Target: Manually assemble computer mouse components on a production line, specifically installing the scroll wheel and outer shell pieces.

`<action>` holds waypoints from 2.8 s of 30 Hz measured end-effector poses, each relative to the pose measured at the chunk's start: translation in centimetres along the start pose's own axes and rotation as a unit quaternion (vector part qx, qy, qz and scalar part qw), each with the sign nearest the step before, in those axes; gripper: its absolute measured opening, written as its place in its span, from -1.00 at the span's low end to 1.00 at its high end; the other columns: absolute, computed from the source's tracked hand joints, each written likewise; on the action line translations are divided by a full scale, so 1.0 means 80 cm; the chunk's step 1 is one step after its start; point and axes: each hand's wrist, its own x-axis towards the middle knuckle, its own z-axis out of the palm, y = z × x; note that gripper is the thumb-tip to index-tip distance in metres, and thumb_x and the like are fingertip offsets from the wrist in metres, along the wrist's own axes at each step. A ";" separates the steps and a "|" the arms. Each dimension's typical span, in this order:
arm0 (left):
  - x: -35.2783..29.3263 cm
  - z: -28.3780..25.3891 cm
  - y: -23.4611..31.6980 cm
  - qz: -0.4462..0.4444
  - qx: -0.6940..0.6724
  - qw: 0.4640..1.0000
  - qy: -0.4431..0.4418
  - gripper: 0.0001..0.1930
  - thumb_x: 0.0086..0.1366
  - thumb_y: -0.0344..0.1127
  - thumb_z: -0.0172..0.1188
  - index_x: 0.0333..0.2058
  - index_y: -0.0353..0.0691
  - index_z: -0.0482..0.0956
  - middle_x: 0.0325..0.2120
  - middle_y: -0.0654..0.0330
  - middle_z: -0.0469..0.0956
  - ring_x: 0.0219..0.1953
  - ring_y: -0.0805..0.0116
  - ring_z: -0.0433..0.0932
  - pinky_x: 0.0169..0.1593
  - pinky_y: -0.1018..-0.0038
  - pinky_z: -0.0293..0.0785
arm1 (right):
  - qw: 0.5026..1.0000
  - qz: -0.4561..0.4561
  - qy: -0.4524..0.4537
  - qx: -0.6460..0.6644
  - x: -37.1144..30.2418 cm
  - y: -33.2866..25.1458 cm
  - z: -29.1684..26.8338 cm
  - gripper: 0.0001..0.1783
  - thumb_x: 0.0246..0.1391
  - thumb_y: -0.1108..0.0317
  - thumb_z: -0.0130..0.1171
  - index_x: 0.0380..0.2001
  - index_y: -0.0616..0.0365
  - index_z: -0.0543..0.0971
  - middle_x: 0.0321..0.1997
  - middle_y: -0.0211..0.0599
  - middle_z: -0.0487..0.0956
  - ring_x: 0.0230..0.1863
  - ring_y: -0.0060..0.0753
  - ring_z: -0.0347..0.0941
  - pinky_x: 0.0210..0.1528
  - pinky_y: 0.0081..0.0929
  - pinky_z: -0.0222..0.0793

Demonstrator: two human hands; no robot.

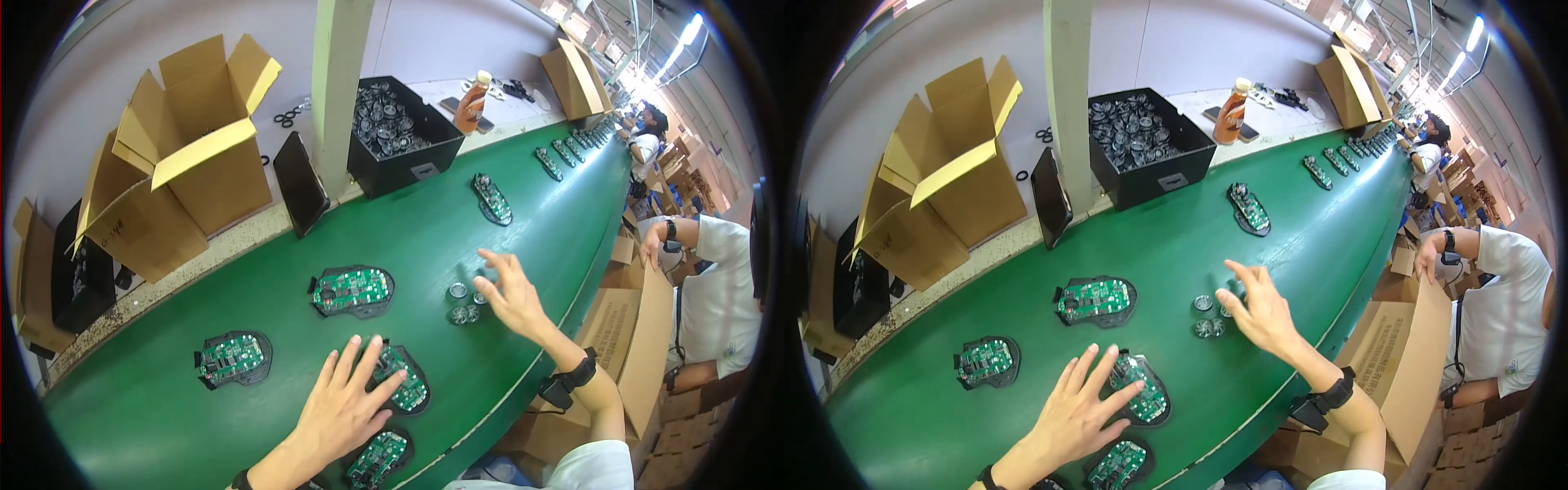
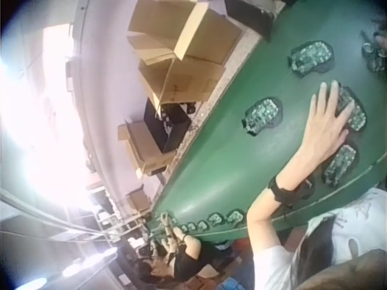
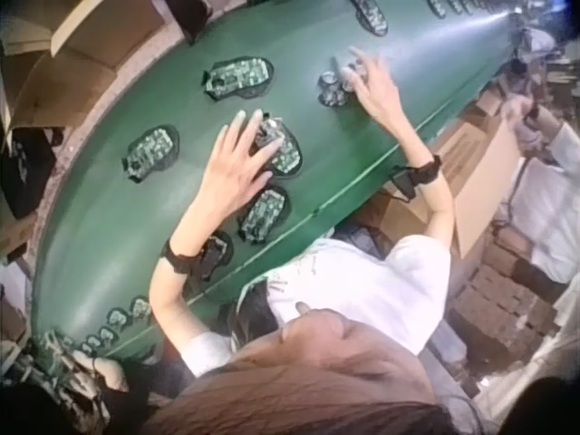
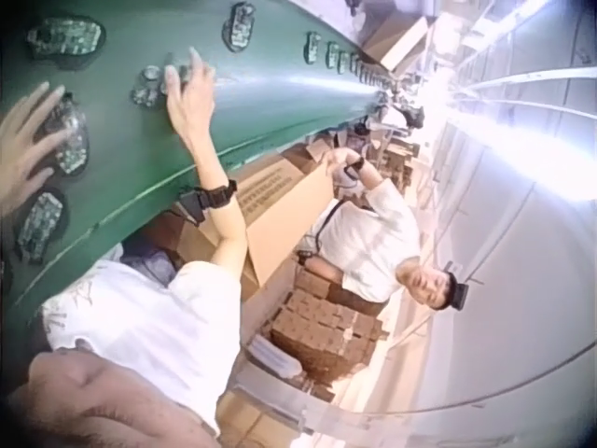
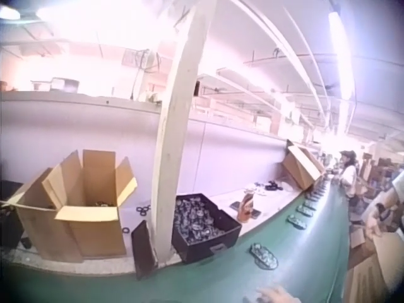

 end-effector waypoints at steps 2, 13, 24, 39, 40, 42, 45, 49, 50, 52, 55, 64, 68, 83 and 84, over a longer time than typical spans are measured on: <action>0.002 0.009 0.002 -0.004 0.008 1.000 -0.002 -0.38 0.12 -0.02 0.36 0.18 0.12 0.45 0.29 -0.26 0.13 0.30 -0.23 0.19 0.28 -0.03 0.23 | 0.998 -0.036 0.026 -0.046 -0.014 0.003 0.025 -0.43 0.20 0.01 0.16 0.20 0.01 0.43 -0.04 -0.05 0.44 -0.10 -0.08 0.49 -0.08 -0.17 0.45; -0.054 -0.002 0.012 -0.115 0.106 0.988 0.006 -0.39 0.09 -0.09 0.38 0.17 0.29 0.46 0.22 -0.24 0.23 0.19 -0.22 0.30 0.19 -0.14 0.26 | 0.969 -0.244 -0.033 -0.013 -0.057 -0.098 0.086 -0.68 0.01 0.32 0.32 -0.11 0.02 0.62 -0.15 -0.31 0.54 -0.27 -0.27 0.58 -0.35 -0.33 0.53; -0.081 0.004 0.028 -0.177 0.099 0.977 0.067 -0.29 0.05 -0.22 0.38 0.23 0.18 0.39 0.20 -0.12 0.28 0.22 -0.12 0.27 0.28 -0.08 0.17 | 0.937 -0.327 -0.064 -0.103 -0.048 -0.123 0.060 -0.67 -0.06 0.36 0.35 -0.15 0.03 0.64 -0.26 -0.46 0.61 -0.30 -0.36 0.45 -0.36 -0.39 0.50; -0.093 -0.027 0.009 -0.156 0.007 0.986 0.052 -0.29 0.04 -0.35 0.35 0.22 0.23 0.41 0.25 -0.15 0.21 0.27 -0.15 0.23 0.26 -0.06 0.21 | 0.922 -0.378 -0.012 -0.086 -0.094 -0.130 0.050 -0.45 -0.13 0.27 0.41 0.00 0.14 0.58 -0.11 -0.34 0.60 -0.20 -0.33 0.49 -0.27 -0.42 0.45; -0.091 -0.027 0.006 -0.150 0.012 0.987 0.055 -0.30 0.04 -0.36 0.35 0.21 0.22 0.42 0.26 -0.15 0.21 0.27 -0.15 0.22 0.27 -0.05 0.21 | 0.927 -0.364 -0.036 -0.076 -0.103 -0.130 0.055 -0.42 -0.12 0.21 0.41 0.02 0.15 0.57 -0.10 -0.35 0.60 -0.17 -0.32 0.49 -0.21 -0.40 0.44; -0.085 -0.024 0.002 -0.143 0.017 0.989 0.046 -0.33 0.05 -0.39 0.30 0.19 0.23 0.45 0.25 -0.14 0.22 0.28 -0.14 0.23 0.27 -0.03 0.21 | 0.928 -0.360 -0.041 -0.088 -0.115 -0.127 0.071 -0.30 -0.07 -0.03 0.35 0.08 0.17 0.53 -0.05 -0.34 0.60 -0.09 -0.32 0.48 -0.04 -0.31 0.35; -0.076 -0.016 0.000 -0.119 0.016 0.992 0.036 -0.36 0.06 -0.42 0.22 0.17 0.26 0.48 0.27 -0.13 0.23 0.28 -0.12 0.24 0.26 -0.04 0.22 | 0.915 -0.369 0.002 -0.162 -0.120 -0.129 0.092 -0.16 -0.08 -0.26 0.23 0.16 0.13 0.48 0.03 -0.31 0.56 -0.05 -0.31 0.44 0.05 -0.24 0.31; -0.079 -0.016 -0.010 -0.114 0.020 0.993 -0.002 -0.34 0.06 -0.43 0.23 0.18 0.29 0.47 0.29 -0.13 0.21 0.28 -0.11 0.24 0.27 -0.04 0.21 | 0.924 -0.332 -0.062 -0.182 -0.124 -0.139 0.100 -0.05 -0.20 -0.34 0.29 0.11 0.19 0.48 0.11 -0.24 0.52 0.02 -0.25 0.39 0.06 -0.19 0.29; -0.082 -0.017 -0.011 -0.110 0.016 0.994 -0.008 -0.34 0.06 -0.43 0.23 0.18 0.29 0.47 0.29 -0.13 0.21 0.28 -0.11 0.24 0.27 -0.04 0.21 | 0.926 -0.327 -0.049 -0.184 -0.133 -0.139 0.109 -0.06 -0.19 -0.31 0.30 0.13 0.20 0.47 0.11 -0.24 0.52 0.02 -0.26 0.38 0.08 -0.19 0.28; -0.087 -0.017 -0.013 -0.114 0.010 0.993 -0.012 -0.33 0.07 -0.43 0.23 0.19 0.30 0.46 0.29 -0.13 0.20 0.28 -0.12 0.24 0.27 -0.04 0.20 | 0.945 -0.304 -0.051 -0.112 -0.139 -0.138 0.117 -0.06 -0.23 -0.15 0.36 0.22 0.13 0.42 0.18 -0.24 0.46 0.00 -0.27 0.36 0.13 -0.21 0.28; -0.092 -0.021 -0.016 -0.116 0.004 0.993 -0.011 -0.33 0.07 -0.43 0.22 0.19 0.31 0.46 0.29 -0.14 0.20 0.28 -0.12 0.24 0.27 -0.05 0.20 | 0.946 -0.309 -0.075 -0.060 -0.137 -0.139 0.120 -0.09 -0.25 0.01 0.43 0.21 0.16 0.41 0.21 -0.24 0.43 -0.03 -0.28 0.34 0.14 -0.21 0.28; -0.100 -0.031 -0.015 -0.118 0.013 0.993 0.008 -0.34 0.08 -0.40 0.26 0.20 0.23 0.46 0.27 -0.14 0.23 0.26 -0.12 0.26 0.25 -0.04 0.22 | 0.937 -0.340 -0.067 -0.050 -0.133 -0.146 0.118 -0.10 -0.33 0.11 0.51 0.14 0.22 0.42 0.15 -0.23 0.49 -0.09 -0.30 0.33 0.09 -0.15 0.30; -0.103 -0.041 -0.003 -0.148 0.007 0.987 0.058 -0.35 0.09 -0.33 0.32 0.22 0.04 0.43 0.26 -0.10 0.25 0.25 -0.11 0.25 0.26 -0.04 0.20 | 0.935 -0.346 -0.035 -0.070 -0.131 -0.135 0.108 -0.09 -0.31 0.15 0.44 0.20 0.21 0.38 0.23 -0.21 0.40 -0.02 -0.23 0.31 0.16 -0.15 0.24; -0.091 0.025 0.098 -0.057 0.093 0.993 -0.048 -0.45 0.26 -0.23 0.06 0.25 -0.14 0.34 0.05 -0.03 0.41 -0.01 0.05 0.38 0.18 -0.12 0.26 | 0.961 -0.068 0.186 -0.192 0.075 0.002 0.040 -0.12 -0.04 0.05 0.38 0.24 0.33 0.29 0.18 0.08 0.40 0.14 0.10 0.29 0.22 -0.08 0.24; -0.092 0.029 0.094 -0.062 0.098 0.992 -0.051 -0.45 0.26 -0.23 0.06 0.25 -0.14 0.34 0.05 -0.03 0.41 -0.01 0.05 0.38 0.18 -0.12 0.26 | 0.963 -0.071 0.185 -0.184 0.068 -0.007 0.043 -0.12 -0.04 0.05 0.38 0.24 0.33 0.29 0.18 0.08 0.40 0.14 0.10 0.29 0.22 -0.08 0.24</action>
